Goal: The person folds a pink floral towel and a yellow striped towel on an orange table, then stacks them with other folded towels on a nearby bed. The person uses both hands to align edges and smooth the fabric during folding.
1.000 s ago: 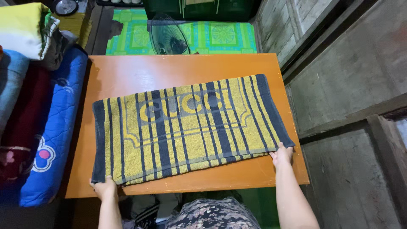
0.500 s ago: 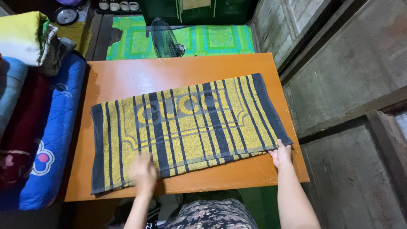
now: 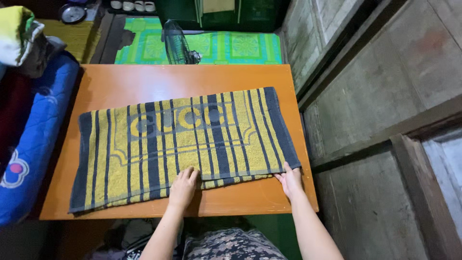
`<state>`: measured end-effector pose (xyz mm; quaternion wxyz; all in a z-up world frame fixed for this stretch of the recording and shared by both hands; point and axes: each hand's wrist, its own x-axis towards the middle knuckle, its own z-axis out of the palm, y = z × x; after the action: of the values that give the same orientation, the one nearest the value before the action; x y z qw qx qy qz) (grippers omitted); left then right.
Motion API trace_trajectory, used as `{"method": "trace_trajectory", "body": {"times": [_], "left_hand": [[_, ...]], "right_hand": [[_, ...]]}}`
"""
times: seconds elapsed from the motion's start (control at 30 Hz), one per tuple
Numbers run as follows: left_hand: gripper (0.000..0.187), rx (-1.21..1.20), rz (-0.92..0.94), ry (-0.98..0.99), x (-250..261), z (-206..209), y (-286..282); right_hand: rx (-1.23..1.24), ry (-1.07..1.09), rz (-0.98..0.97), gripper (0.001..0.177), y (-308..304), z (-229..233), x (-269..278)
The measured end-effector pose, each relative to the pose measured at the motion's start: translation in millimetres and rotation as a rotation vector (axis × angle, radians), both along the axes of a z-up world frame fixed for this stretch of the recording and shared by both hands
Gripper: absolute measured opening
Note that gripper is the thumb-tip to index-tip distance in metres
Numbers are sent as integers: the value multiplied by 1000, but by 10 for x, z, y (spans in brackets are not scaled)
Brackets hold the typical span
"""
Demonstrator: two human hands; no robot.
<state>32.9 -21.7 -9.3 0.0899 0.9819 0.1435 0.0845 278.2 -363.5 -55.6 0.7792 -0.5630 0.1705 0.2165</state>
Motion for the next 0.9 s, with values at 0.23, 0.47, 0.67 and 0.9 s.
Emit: {"method": "trace_trajectory", "body": {"times": [0.23,0.47,0.67,0.9], "left_hand": [[42,264,78,61,53,-255,-114],[26,279,132,137,154,-224,-15],[49,226,107,-87,-16,172,-41],[47,196,55,-89,-295,30,-275]], "right_hand": [[4,-10,106,38,-101,-34,13],[73,102,110,40,-118,-15,135],[14,92,75,44,-135,185,236],[-164,10,54,42,-244,76,215]]}}
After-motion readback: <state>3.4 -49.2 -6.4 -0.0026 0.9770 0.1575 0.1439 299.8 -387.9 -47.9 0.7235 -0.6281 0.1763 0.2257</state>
